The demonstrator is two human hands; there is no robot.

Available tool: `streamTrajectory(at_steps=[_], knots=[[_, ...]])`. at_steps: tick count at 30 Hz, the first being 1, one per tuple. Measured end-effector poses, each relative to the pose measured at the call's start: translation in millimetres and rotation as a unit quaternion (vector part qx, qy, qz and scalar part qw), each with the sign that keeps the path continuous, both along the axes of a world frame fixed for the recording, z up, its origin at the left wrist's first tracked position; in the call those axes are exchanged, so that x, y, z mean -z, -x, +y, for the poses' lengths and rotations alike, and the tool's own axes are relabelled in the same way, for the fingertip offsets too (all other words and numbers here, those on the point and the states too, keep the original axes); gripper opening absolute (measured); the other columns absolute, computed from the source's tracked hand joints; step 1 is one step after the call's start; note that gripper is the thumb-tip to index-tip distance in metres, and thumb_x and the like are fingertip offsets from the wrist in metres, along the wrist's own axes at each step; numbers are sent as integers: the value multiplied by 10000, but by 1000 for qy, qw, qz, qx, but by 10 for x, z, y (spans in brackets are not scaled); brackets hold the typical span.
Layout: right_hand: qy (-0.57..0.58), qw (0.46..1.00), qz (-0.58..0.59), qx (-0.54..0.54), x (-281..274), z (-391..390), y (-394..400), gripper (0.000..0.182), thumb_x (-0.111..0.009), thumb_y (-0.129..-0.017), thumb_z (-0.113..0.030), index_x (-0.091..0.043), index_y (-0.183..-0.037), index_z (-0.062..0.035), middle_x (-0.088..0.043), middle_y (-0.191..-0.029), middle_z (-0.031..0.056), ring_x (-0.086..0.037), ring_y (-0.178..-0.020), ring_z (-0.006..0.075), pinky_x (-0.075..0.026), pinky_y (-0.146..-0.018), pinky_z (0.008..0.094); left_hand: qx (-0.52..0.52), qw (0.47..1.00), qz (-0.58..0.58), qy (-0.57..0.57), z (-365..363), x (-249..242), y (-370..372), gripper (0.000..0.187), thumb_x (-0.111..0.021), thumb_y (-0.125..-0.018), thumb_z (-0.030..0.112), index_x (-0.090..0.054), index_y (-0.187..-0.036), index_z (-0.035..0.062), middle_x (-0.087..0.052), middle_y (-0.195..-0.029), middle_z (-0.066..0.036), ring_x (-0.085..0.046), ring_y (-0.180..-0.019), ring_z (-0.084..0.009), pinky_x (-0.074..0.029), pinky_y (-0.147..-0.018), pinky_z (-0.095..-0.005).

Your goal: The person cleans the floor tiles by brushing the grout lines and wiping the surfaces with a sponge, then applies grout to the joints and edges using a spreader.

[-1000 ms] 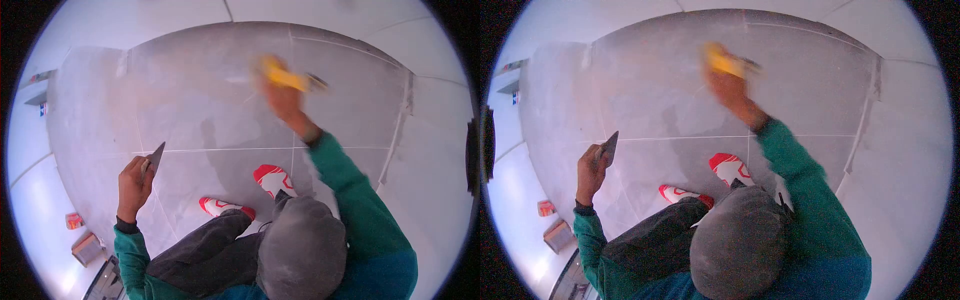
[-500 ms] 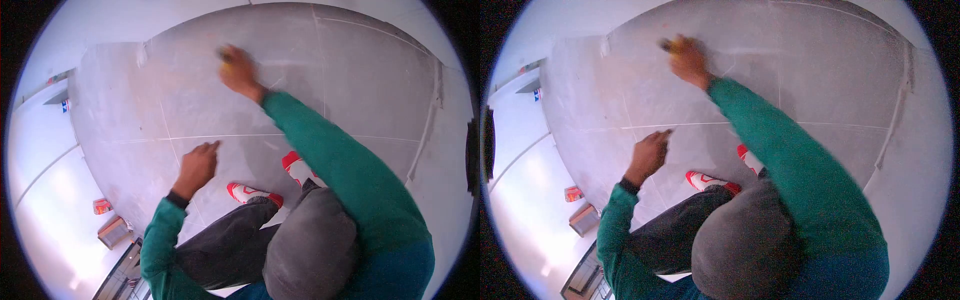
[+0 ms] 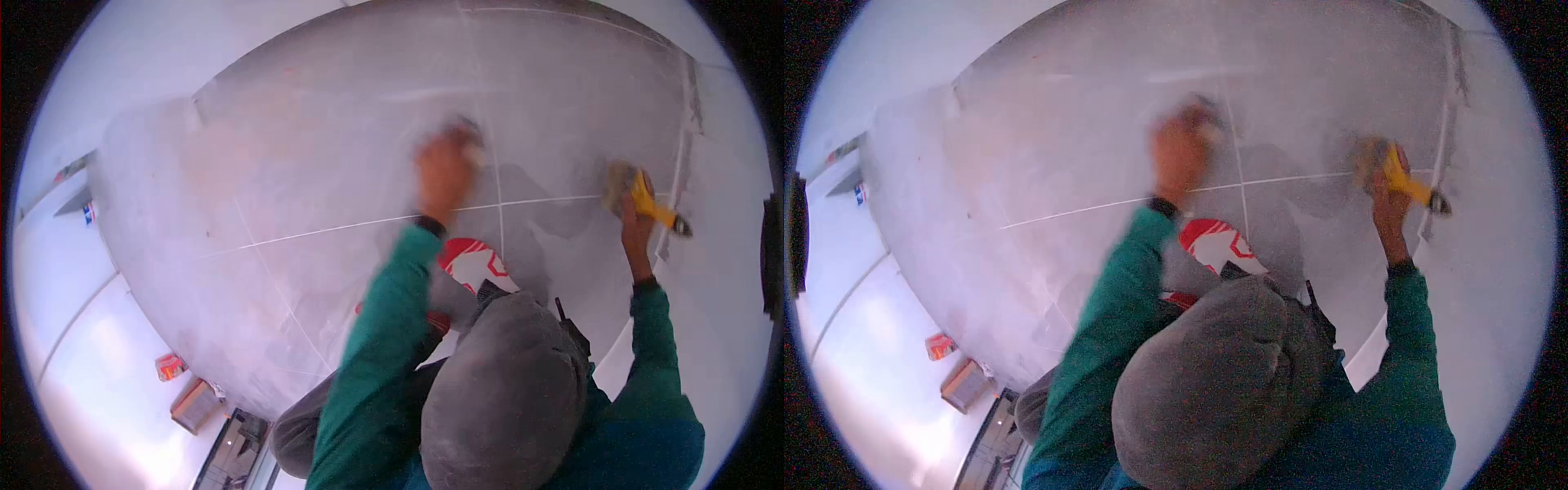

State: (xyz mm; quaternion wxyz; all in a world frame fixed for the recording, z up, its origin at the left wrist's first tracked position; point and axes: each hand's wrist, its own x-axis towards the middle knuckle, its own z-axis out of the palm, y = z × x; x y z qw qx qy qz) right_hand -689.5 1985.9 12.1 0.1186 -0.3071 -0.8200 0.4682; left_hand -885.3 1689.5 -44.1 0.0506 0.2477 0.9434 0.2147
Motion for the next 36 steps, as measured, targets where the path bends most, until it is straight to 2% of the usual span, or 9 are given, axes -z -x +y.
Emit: streamTrajectory(at_steps=[3, 7, 10, 13, 14, 16, 17, 23, 36], knots=[[-40, 988, -127, 78, -203, 54, -1150, 452, -479, -883, -298, -427, -1196, 26, -499, -1156, 158, -477, -1049, 208, -379, -875, 340, -64, 960, 169, 214, -889, 132, 1489, 183, -475, -778, 150, -600, -903, 102, -604, -805, -144, -589, -712, -298, -481, -577, -410], [-54, 970, -226, 65, 290, -643, -2074, 438, -509, -811, -251, -442, -1150, 20, -502, -1109, 172, -487, -1020, 252, -396, -850, 369, -41, 925, 123, 358, -1906, -648, 2313, 184, -468, -786, 116, -555, -938, 60, -584, -899, -142, -530, -878, -349, -453, -723, -433], [15, 994, -20, -108, 866, -1902, -646, 433, -531, -758, -215, -453, -1115, 16, -505, -1074, 182, -494, -998, 286, -408, -831, 391, -52, 942, 186, 274, -1812, -1168, 1728, 279, -455, -874, 210, -549, -1097, 72, -532, -990, -148, -521, -886, -311, -445, -740, -401], [-51, 977, 187, -91, 722, -2677, 1650, 432, -554, -704, -180, -463, -1080, 12, -507, -1038, 192, -501, -977, 319, -421, -812, 412, 102, 942, 129, 293, -1685, -1173, 954, 400, -483, -742, 25, -539, -1136, 72, -545, -1042, -138, -516, -891, -295, -434, -751, -386], [-103, 976, 193, -28, 576, -2738, 2291, 433, -561, -686, -168, -467, -1069, 11, -508, -1027, 195, -503, -969, 331, -425, -806, 420, 141, 948, 88, 269, -1582, -1123, 679, 389, -474, -726, 22, -548, -1107, 49, -568, -1013, -143, -526, -871, -301, -430, -745, -386], [98, 987, 106, -75, 365, -2589, 3001, 375, -552, -728, -208, -475, -1025, 8, -549, -961, 210, -531, -874, 386, -437, -757, 455, 226, 968, 9, 111, -1405, -895, 131, 309, -450, -749, 60, -562, -1032, 9, -595, -909, -158, -559, -836, -306, -424, -739, -403], [103, 982, 142, -64, 254, -2499, 3133, 359, -543, -745, -216, -478, -1021, 4, -553, -956, 206, -536, -852, 394, -438, -746, 464, 174, 937, -274, 127, -1205, -873, -56, 288, -460, -782, 116, -552, -1041, 32, -570, -996, -138, -518, -915, -300, -391, -790, -394], [211, 950, 224, -47, 169, -1122, 1957, 383, -573, -784, -166, -479, -1135, -47, -580, -938, 60, -572, -823, 165, -479, -744, 314, 361, 927, -40, 94, -653, -380, -865, 500, -487, -774, 205, -399, -1251, 83, -429, -1191, -122, -402, -1112, -273, -313, -920, -470], [267, 954, 98, 92, 158, -806, 663, 453, -519, -818, -66, -367, -1243, -27, -487, -1123, 88, -482, -1015, 159, -388, -881, 276, 226, 968, -60, 90, -42, -362, -1119, 544, -486, -726, 144, -389, -1242, 2, -415, -1186, -135, -387, -1092, -290, -287, -920, -456]])
